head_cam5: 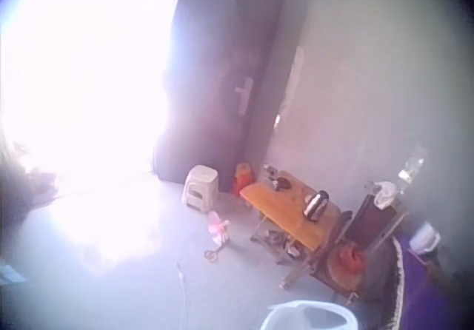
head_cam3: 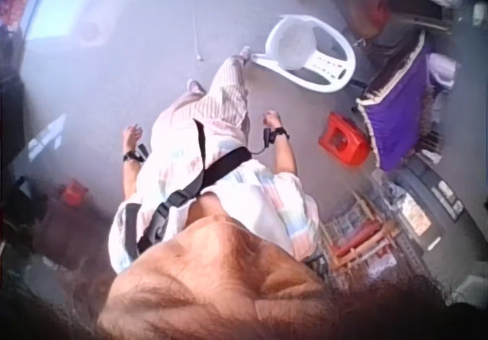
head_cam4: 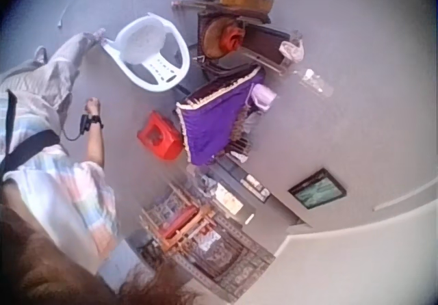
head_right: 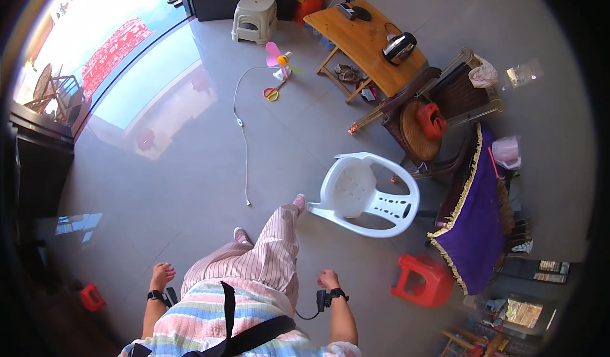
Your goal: The person unties a string from a broom handle, picks up a portable fan and a pair of scissors from the floor, and uses the scissors to cut a small piece of white tape.
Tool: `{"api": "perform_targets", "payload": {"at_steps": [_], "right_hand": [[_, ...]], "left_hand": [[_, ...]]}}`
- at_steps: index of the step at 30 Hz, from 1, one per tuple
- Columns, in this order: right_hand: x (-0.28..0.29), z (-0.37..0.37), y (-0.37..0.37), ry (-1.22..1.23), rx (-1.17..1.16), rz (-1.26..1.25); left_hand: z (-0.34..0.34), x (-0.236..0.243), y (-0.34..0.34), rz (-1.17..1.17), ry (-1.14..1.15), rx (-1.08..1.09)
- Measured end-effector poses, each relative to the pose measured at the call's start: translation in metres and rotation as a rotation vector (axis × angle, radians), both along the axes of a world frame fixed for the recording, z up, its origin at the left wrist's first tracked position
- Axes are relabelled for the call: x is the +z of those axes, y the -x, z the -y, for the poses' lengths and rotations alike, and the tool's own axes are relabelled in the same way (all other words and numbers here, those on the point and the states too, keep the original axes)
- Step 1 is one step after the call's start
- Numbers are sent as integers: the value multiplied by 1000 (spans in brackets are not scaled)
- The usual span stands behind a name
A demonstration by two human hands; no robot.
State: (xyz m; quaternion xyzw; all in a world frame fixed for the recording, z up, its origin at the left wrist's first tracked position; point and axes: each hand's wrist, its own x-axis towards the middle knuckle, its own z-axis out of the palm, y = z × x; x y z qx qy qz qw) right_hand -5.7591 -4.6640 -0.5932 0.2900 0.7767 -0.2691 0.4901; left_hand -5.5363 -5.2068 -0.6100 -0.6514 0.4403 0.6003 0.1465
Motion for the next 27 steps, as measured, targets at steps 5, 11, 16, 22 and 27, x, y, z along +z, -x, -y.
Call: {"api": "perform_targets", "payload": {"at_steps": [5, 11, 16, 22, 27], "right_hand": [[-5, -1, 62, 57, -70, -72], [7, -32, 158, 130, -27, -111], [16, -76, 245, 25, -147, -162], [-14, -91, 328, -24, -145, -88], [-36, -27, 407, 31, -65, -93]], "left_hand": [[-12, -7, 17, 121, -124, 77], [-49, 16, 210, -26, -34, -133], [-84, 50, 365, -199, 58, -281], [-88, 61, 442, -298, 95, -370], [-70, 9, 393, -32, -41, -46]]}}
